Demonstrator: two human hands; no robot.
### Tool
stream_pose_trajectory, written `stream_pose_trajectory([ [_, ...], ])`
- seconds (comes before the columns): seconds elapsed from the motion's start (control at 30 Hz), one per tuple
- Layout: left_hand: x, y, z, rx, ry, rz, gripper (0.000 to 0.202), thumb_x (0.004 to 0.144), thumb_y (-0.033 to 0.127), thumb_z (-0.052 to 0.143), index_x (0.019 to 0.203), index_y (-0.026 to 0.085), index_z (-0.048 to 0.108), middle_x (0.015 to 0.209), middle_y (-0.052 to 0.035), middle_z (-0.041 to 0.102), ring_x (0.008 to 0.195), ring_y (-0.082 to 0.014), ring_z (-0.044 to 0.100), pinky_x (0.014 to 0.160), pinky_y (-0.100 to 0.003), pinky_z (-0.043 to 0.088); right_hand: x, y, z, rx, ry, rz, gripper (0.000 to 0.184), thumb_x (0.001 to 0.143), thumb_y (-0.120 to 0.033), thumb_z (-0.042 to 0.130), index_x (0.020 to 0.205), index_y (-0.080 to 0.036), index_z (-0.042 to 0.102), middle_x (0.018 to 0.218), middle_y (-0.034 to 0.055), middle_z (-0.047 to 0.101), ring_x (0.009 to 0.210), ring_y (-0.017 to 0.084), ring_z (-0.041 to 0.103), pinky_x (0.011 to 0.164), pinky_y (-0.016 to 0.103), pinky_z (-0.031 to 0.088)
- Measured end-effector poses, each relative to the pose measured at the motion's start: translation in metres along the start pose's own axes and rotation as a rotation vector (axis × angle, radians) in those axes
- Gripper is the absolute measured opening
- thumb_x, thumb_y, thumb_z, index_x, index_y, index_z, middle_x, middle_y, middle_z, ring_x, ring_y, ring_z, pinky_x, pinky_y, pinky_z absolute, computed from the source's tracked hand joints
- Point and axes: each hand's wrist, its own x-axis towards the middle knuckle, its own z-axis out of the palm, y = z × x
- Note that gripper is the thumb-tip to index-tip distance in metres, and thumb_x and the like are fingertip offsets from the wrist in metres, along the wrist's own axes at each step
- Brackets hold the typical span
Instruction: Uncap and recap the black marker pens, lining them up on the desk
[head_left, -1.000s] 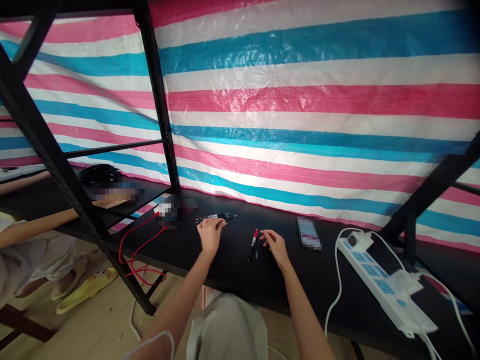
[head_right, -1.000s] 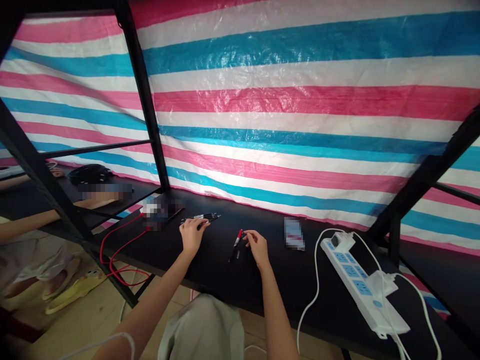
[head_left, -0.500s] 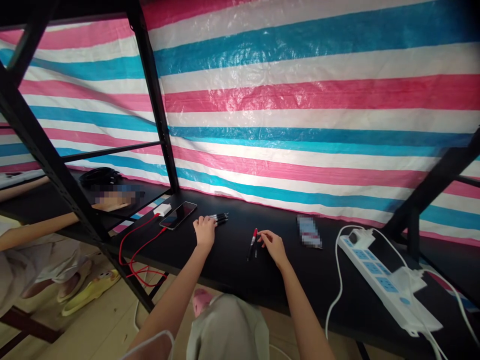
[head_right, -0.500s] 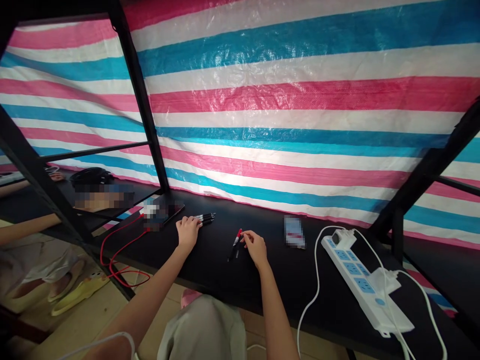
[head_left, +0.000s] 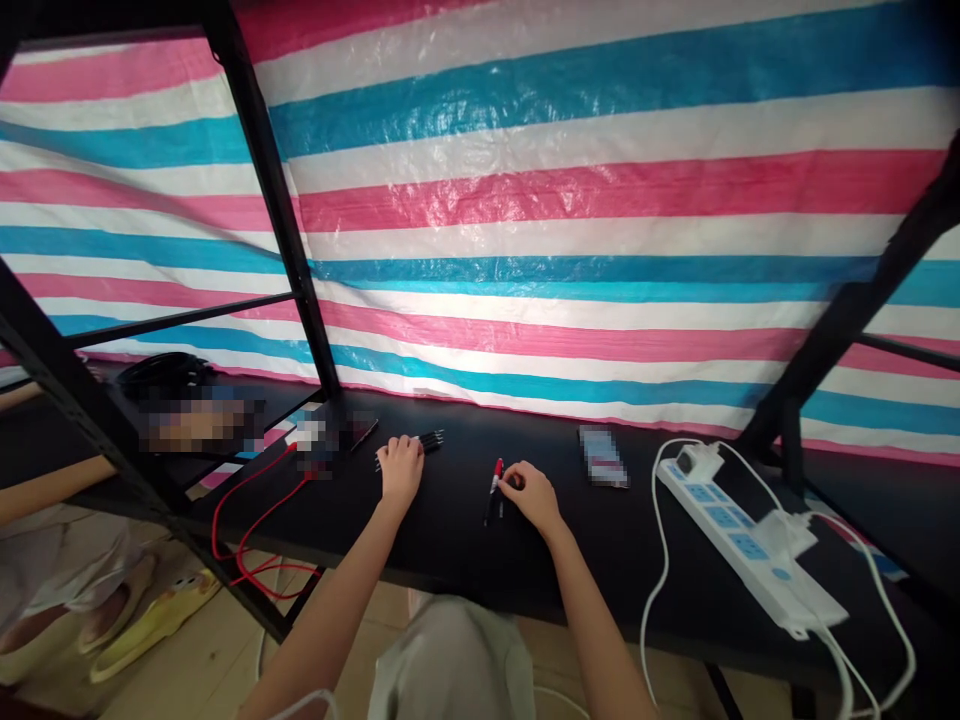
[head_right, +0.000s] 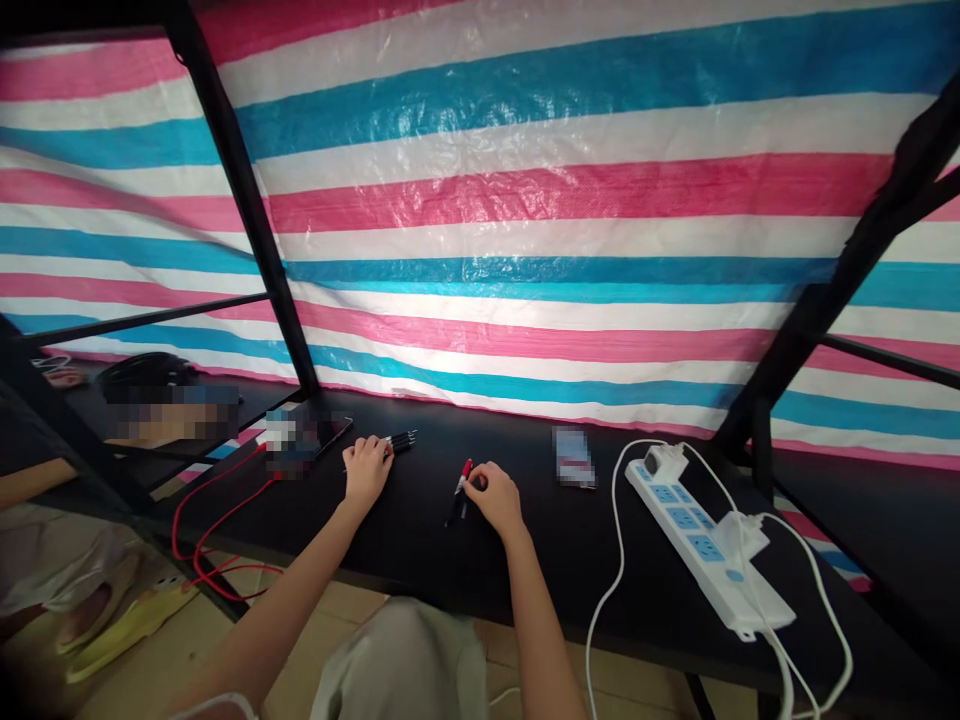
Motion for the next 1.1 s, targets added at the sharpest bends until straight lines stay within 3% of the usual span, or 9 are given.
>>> stream_pose_trajectory([
  [0.13,0.000,0.012,-0.004,-0.090,-0.015,0.131,0.019,0.084,0.026,0.039,0.079,0.019,0.056,0.085,-0.0070,0.057,0.088,-0.0220,0.046,0.078,-0.036,0.028,-0.003,-0.005,0.000,-0.061,-0.052,-0.087,0.012,0.071,-0.034,0.057,0.067,-0.023,0.060,0.073,-0.0023,0.051,0.073,0.012,0.048,0.058,0.021,0.030],
  [0.23,-0.005,0.034,-0.005,-0.208,-0.081,0.229,0.028,0.086,0.035,0.034,0.076,0.020,0.055,0.079,-0.0040,0.059,0.085,-0.0197,0.049,0.079,-0.035,0.029,-0.003,-0.006,0.000,-0.105,-0.058,-0.108,0.008,0.070,-0.031,0.059,0.068,-0.024,0.060,0.076,-0.0022,0.053,0.078,0.013,0.047,0.063,0.022,0.030],
  [0.33,-0.010,0.061,-0.005,-0.268,-0.201,0.198,0.036,0.084,0.048,0.032,0.077,0.020,0.053,0.076,-0.0026,0.059,0.078,-0.0187,0.052,0.074,-0.033,0.032,-0.001,-0.005,0.000,-0.169,-0.018,-0.108,0.008,0.071,-0.030,0.059,0.077,-0.026,0.061,0.082,-0.0024,0.056,0.083,0.014,0.047,0.071,0.026,0.028],
  [0.47,-0.005,0.087,-0.004,-0.170,-0.336,0.221,0.037,0.074,0.053,0.046,0.086,0.019,0.053,0.089,-0.0063,0.059,0.085,-0.0233,0.055,0.073,-0.034,0.035,0.003,0.003,0.000,-0.318,0.118,0.043,0.013,0.076,-0.026,0.053,0.087,-0.026,0.059,0.086,0.0007,0.058,0.086,0.017,0.047,0.072,0.030,0.026],
  [0.63,0.006,0.084,-0.005,-0.088,-0.470,0.253,0.021,0.080,0.036,0.042,0.086,0.018,0.053,0.090,-0.0067,0.060,0.084,-0.0215,0.056,0.070,-0.031,0.037,0.004,0.012,0.002,-0.481,0.205,0.204,0.012,0.079,-0.022,0.045,0.077,-0.017,0.056,0.087,0.0085,0.056,0.087,0.021,0.049,0.068,0.030,0.030],
  [0.7,0.005,0.076,-0.004,-0.079,-0.431,0.234,0.021,0.084,0.033,0.038,0.087,0.018,0.051,0.089,-0.0068,0.060,0.084,-0.0210,0.056,0.069,-0.031,0.036,0.003,0.012,0.002,-0.502,0.163,0.208,0.012,0.079,-0.022,0.044,0.076,-0.016,0.054,0.085,0.0094,0.056,0.083,0.020,0.051,0.065,0.028,0.032],
  [0.9,-0.011,0.062,0.007,-0.108,-0.172,0.184,0.023,0.089,0.032,0.031,0.088,0.018,0.049,0.089,-0.0057,0.056,0.085,-0.0191,0.051,0.069,-0.030,0.032,0.000,0.008,0.005,-0.605,0.099,0.152,0.010,0.081,-0.020,0.043,0.082,-0.015,0.051,0.080,0.0081,0.057,0.074,0.018,0.057,0.058,0.025,0.034],
  [1.1,-0.015,0.062,0.009,-0.246,-0.097,0.299,0.020,0.089,0.030,0.033,0.087,0.019,0.050,0.086,-0.0025,0.055,0.081,-0.0157,0.047,0.071,-0.029,0.030,0.000,0.009,0.008,-0.625,0.072,0.088,0.010,0.085,-0.022,0.040,0.081,-0.017,0.049,0.079,0.0040,0.057,0.066,0.014,0.059,0.051,0.022,0.030],
])
